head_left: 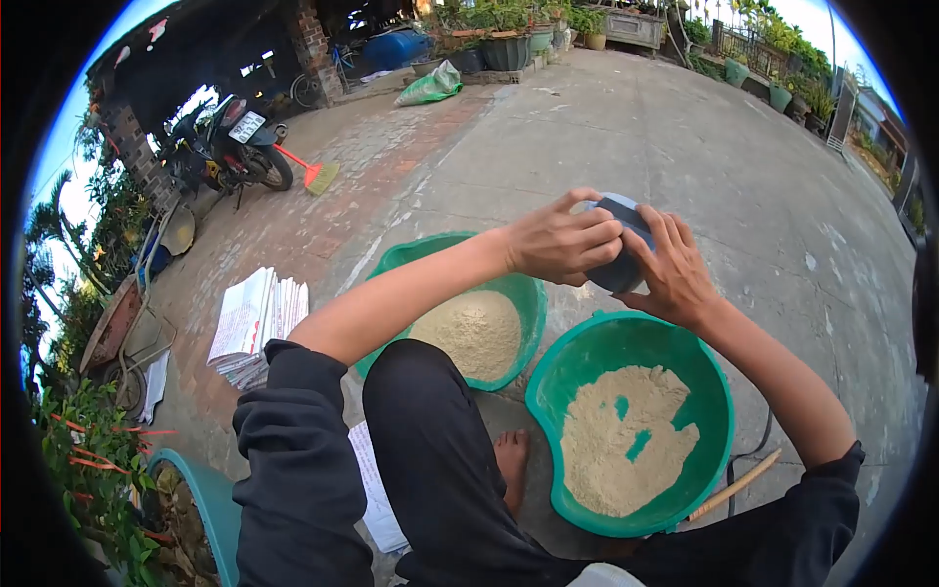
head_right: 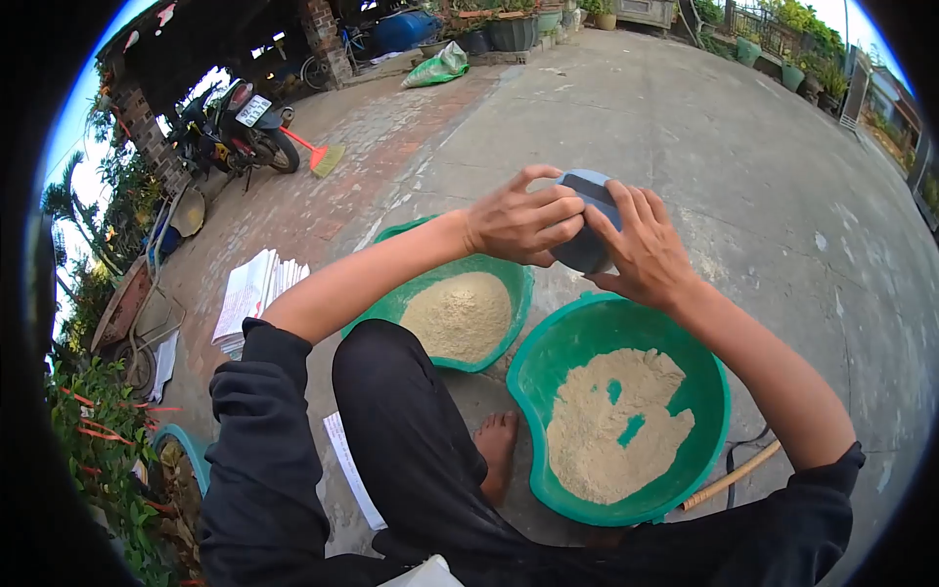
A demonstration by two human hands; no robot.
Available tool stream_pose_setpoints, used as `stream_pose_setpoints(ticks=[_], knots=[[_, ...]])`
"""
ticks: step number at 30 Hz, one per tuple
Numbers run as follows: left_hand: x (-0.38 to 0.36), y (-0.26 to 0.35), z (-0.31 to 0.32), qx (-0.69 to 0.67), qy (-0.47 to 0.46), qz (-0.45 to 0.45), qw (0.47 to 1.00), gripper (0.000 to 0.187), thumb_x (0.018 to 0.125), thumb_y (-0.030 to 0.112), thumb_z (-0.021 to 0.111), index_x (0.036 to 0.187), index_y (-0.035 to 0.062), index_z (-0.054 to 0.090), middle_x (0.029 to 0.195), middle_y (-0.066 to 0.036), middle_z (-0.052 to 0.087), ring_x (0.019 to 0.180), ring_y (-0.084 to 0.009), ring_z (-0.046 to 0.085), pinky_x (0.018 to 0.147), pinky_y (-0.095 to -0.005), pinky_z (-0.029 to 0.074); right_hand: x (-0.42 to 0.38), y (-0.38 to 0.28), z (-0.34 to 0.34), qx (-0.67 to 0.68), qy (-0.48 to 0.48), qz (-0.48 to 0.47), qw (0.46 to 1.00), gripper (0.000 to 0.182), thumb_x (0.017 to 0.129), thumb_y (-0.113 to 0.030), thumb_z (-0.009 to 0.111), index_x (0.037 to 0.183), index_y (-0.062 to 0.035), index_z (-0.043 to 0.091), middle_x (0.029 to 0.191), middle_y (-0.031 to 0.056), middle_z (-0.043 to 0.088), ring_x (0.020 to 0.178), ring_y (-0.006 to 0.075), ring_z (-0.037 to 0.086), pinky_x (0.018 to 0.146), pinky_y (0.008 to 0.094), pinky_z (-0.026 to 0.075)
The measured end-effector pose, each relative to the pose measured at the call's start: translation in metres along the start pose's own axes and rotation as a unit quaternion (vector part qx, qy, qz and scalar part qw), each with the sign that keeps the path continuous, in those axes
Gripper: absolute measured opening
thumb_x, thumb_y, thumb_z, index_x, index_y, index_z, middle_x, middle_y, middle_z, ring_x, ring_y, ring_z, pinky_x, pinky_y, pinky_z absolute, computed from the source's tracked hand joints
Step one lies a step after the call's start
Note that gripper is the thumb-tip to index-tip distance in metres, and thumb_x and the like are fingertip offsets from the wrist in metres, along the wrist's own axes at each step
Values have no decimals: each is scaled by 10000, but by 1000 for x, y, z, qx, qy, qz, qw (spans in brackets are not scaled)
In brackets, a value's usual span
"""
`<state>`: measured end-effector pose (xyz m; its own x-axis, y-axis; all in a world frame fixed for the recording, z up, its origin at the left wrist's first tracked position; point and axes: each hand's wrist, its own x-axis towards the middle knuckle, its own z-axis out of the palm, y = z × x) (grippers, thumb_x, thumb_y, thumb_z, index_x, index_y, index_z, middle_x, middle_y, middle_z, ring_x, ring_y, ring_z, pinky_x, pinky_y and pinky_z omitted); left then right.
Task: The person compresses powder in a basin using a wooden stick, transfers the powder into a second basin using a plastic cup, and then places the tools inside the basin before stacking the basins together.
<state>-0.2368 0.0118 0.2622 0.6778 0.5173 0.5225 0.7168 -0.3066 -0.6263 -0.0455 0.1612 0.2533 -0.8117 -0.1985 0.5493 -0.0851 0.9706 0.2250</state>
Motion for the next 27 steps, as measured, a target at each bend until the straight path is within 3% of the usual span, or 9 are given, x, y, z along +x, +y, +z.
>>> stream_pose_setpoints(ticks=[4,6,7,9,11,13,15,20,27], knots=[[81,29,53,-193,-65,25,979,634,516,252,777,1048,9,532,1019,-109,575,943,-269,596,847,-382,467,-92,22,-16,49,-86,129,987,944,635,-471,803,1349,-21,380,1300,262,437,1182,416,462,1020,483,367],[107,63,82,-271,-187,35,944,649,515,281,790,1046,1,545,979,-104,568,920,-268,591,803,-371,463,-146,23,-1,108,-132,154,973,931,641,-542,769,1265,41,400,1176,243,481,1086,391,492,945,459,402],[112,84,101,-290,-198,50,935,676,499,311,800,1048,4,552,956,-96,557,909,-259,584,782,-367,452,-171,17,5,142,-158,171,962,922,643,-554,762,1236,56,406,1126,235,495,1050,381,502,919,452,412],[109,125,132,-360,-237,52,901,713,506,327,812,1082,7,540,995,-103,554,949,-249,579,803,-377,440,-216,1,20,181,-180,202,945,921,667,-588,737,1215,74,407,1061,233,506,1001,374,514,887,453,422],[98,157,145,-430,-259,22,865,749,515,320,828,1122,10,516,1015,-112,548,966,-267,576,813,-382,433,-235,-15,19,225,-266,237,907,940,688,-612,723,1232,84,401,1056,244,508,972,377,529,859,454,434],[93,173,151,-469,-234,23,851,751,515,310,832,1120,13,502,1019,-119,542,969,-289,579,835,-393,437,-249,-28,25,248,-282,248,893,969,707,-644,703,1249,97,392,1071,254,508,974,393,542,859,468,447],[95,179,159,-476,-266,39,837,750,518,311,833,1113,10,492,1032,-133,538,971,-308,582,844,-413,451,-259,-31,35,257,-290,260,884,977,705,-643,705,1260,95,385,1094,266,508,1006,405,543,880,479,450],[89,194,188,-499,-259,-29,826,741,516,300,843,1099,14,486,1042,-150,533,970,-323,577,814,-437,470,-267,-11,46,234,-334,283,868,961,654,-601,764,1242,66,398,1110,259,511,1024,406,536,886,482,443],[76,197,204,-484,-166,-64,857,746,518,286,851,1102,21,469,1052,-155,526,991,-334,555,834,-424,455,-265,-3,52,226,-334,305,863,884,597,-487,834,1220,-12,424,1133,239,497,1051,398,506,904,472,424]])
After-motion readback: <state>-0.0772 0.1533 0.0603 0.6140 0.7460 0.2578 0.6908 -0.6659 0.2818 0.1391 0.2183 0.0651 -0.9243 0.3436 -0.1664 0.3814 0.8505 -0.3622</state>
